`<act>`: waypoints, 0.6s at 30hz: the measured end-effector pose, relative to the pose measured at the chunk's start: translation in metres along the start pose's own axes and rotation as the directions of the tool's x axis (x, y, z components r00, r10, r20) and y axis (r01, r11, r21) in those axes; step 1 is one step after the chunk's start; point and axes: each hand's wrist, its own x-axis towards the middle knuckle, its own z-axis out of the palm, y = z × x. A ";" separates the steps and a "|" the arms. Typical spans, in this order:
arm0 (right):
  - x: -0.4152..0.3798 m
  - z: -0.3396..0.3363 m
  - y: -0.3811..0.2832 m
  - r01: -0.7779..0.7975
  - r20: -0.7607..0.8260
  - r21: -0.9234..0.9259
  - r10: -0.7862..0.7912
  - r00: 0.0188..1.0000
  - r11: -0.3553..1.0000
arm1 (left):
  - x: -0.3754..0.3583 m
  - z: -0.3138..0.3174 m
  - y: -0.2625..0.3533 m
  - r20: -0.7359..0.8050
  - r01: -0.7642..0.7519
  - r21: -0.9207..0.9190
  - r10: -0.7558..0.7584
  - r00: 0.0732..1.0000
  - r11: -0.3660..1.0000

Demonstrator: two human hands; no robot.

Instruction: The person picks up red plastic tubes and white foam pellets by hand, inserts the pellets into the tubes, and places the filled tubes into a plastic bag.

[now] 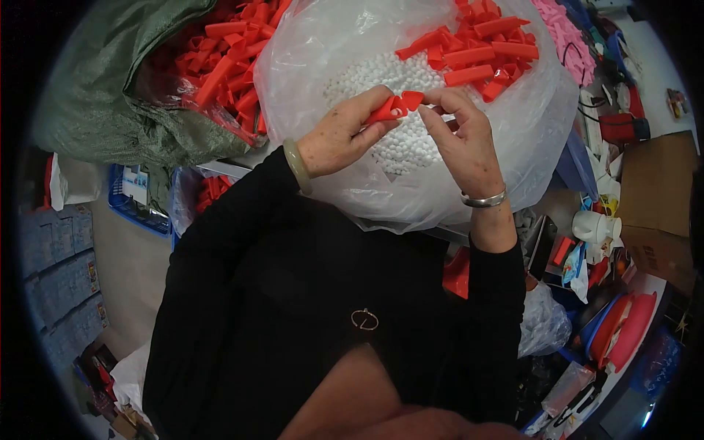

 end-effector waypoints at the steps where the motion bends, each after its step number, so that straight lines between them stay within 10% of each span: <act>1: -0.002 0.001 -0.001 -0.127 0.057 0.223 0.117 0.991 0.967 | 0.000 0.000 0.001 -0.003 -0.003 0.001 0.003 1.000 1.000; 6: -0.012 0.014 -0.016 -0.062 -0.045 0.340 0.082 0.996 0.938 | -0.003 0.001 0.001 0.027 -0.015 -0.036 0.015 1.000 0.999; 9: -0.018 0.017 -0.023 0.113 -0.057 0.176 -0.104 0.993 0.978 | -0.005 0.003 0.003 -0.040 -0.084 -0.021 0.083 0.996 0.996; 11: -0.024 0.024 -0.036 0.348 -0.028 -0.265 -0.367 0.930 0.899 | -0.004 0.003 0.007 -0.091 -0.151 0.028 0.153 0.984 0.988; 18: -0.038 0.040 -0.053 0.343 -0.078 -0.439 -0.415 0.906 0.831 | -0.010 0.000 0.021 -0.136 -0.207 0.165 0.230 0.964 0.964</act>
